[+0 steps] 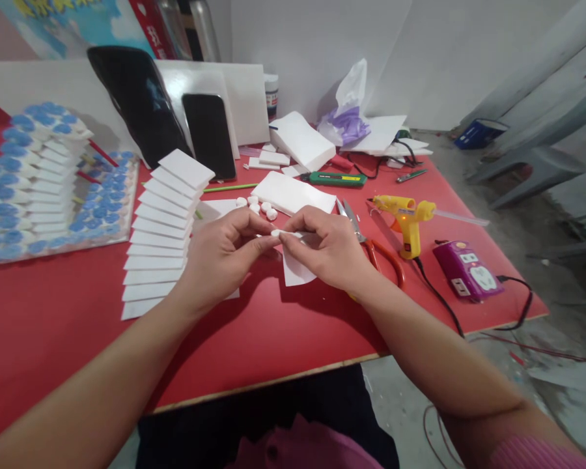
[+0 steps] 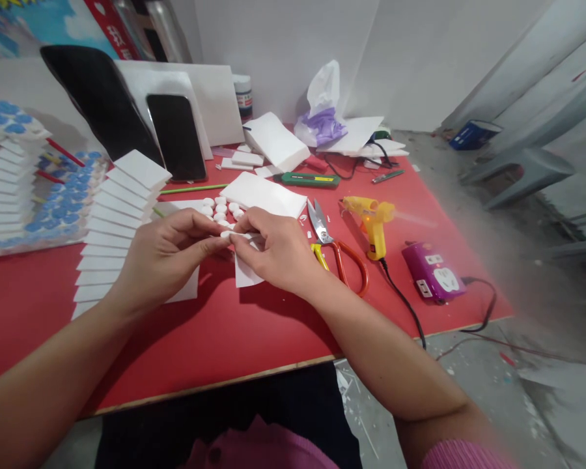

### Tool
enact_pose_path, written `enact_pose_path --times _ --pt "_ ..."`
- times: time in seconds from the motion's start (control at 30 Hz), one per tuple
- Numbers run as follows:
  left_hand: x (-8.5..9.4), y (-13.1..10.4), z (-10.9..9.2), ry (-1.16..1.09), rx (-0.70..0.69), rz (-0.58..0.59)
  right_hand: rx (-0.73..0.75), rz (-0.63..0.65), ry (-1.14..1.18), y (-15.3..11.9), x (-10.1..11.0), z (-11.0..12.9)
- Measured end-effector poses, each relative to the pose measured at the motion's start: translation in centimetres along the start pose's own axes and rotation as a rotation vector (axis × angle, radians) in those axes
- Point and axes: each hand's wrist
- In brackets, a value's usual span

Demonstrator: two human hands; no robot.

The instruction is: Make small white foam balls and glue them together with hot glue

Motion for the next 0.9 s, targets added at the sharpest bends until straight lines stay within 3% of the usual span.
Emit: enact_pose_path --times 0.27,0.43,0.6,0.9 --pt "0.57 0.37 0.06 -0.060 -0.015 0.089 -0.025 0.040 0.037 0.00 0.14 0.14" --pt "0.50 0.34 0.26 -0.181 0.067 0.059 -0.023 0.038 0.065 -0.14 0.00 0.16" --pt "0.07 0.18 -0.10 -0.122 0.070 -0.019 -0.058 0.026 0.052 -0.05 0.02 0.10" --pt "0.09 0.13 -0.09 -0.107 0.091 0.062 -0.065 0.023 0.073 0.16 -0.09 -0.16"
Point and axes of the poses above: each hand's wrist, its own y-axis towards the middle knuckle, its own x-axis out of the back of the hand, z = x × y, and after that the axes turned 10 degrees about z, right-handed
